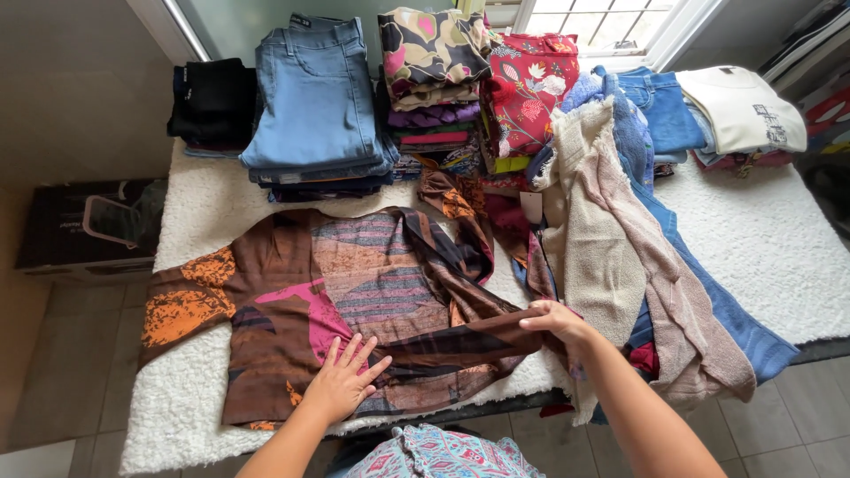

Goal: The person folds a patterned blouse and a pink towel on a white surface. They smooth the fabric, fold the sleeves and body of the blouse, and then fold the towel into a compact rectangle, placing each item onto a stack of folded clothes.

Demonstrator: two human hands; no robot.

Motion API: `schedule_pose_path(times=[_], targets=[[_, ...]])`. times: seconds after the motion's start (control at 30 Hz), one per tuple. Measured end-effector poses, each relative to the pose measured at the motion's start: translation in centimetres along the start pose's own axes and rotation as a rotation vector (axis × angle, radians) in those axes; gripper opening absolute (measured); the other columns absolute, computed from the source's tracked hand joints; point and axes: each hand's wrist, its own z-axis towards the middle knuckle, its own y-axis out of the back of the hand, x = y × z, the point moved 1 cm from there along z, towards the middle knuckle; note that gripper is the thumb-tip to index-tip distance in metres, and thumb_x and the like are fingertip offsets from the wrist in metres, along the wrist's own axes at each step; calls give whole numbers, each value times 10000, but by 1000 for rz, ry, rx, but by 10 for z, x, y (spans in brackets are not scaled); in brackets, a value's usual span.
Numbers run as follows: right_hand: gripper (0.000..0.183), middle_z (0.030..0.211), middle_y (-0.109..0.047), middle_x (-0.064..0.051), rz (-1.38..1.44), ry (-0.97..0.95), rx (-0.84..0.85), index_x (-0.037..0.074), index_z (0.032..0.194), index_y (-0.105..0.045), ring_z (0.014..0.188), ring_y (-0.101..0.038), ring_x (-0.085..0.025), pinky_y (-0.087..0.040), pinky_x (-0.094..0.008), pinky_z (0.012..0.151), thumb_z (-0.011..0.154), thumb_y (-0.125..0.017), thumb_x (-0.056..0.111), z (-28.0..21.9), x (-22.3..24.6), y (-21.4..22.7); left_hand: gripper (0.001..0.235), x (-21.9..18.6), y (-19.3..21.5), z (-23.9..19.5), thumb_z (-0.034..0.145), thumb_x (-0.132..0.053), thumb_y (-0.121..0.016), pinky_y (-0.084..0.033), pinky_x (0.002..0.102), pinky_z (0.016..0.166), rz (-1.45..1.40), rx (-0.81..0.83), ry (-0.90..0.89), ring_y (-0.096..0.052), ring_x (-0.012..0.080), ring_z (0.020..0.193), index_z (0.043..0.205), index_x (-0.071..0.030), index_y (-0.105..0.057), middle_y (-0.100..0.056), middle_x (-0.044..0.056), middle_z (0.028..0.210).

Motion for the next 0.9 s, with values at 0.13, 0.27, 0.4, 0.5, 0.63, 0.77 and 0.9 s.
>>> schedule_pose_path(times=[0.13, 0.27, 0.4, 0.5, 0.63, 0.77, 0.9], targets=[[514, 1090, -603, -277, 443, -18, -15, -47, 1107, -498, 950, -632, -387, -587, -461, 823, 699, -800, 34, -48, 7, 47, 833, 0, 1, -1, 895, -651, -310, -18, 574, 1274, 19, 4, -4, -26, 336, 1601, 1647, -365, -94, -29, 74, 1752], [316, 887, -643, -199, 394, 57, -166, 5, 971, -610, 727, -627, -322, -524, -419, 586, 748, -798, 127, -65, -14, 103, 828, 0, -1, -2, 889, -654, -332, -31, 570, 1269, 9, 15, 0, -39, 328, 1601, 1641, -382, -117, -36, 63, 1758], [183, 783, -627, -134, 394, 104, -191, 47, 875, -625, 575, -593, -242, -529, -385, 440, 814, -785, 112, -62, -43, 151, 827, -1, -3, -5, 888, -647, -343, -44, 583, 1270, -15, 16, -3, -71, 339, 1590, 1641, -379, -132, -63, 68, 1753], [133, 734, -653, -112, 408, 178, -209, 51, 827, -637, 577, -611, -204, -485, -300, 484, 824, -770, 54, -47, -75, 185, 815, 0, -1, 0, 894, -634, -328, -35, 581, 1267, -30, 16, -1, -61, 336, 1588, 1639, -375, -122, -50, 68, 1753], [119, 728, -661, -139, 336, 150, -322, 50, 796, -636, 618, -623, -237, -510, -319, 540, 833, -744, 15, -25, -110, 213, 813, 1, 2, 0, 900, -627, -335, -26, 581, 1272, -33, 29, -7, -61, 344, 1587, 1643, -374, -121, -51, 72, 1751], [255, 727, -625, -142, 342, 152, -414, 97, 763, -539, 589, -587, -246, -489, -353, 487, 823, -736, -54, -22, -106, 215, 796, 2, 2, 2, 912, -621, -316, -11, 581, 1271, -35, 28, -11, -36, 350, 1593, 1640, -371, -115, -36, 75, 1751], [346, 772, -620, -70, -10, 126, -668, 140, 751, -462, 687, -522, -188, -400, -339, 584, 817, -738, -56, -24, -99, 212, 773, 2, 4, 4, 932, -627, -272, -5, 571, 1270, -21, 18, -14, -25, 341, 1594, 1640, -372, -100, -24, 73, 1752]])
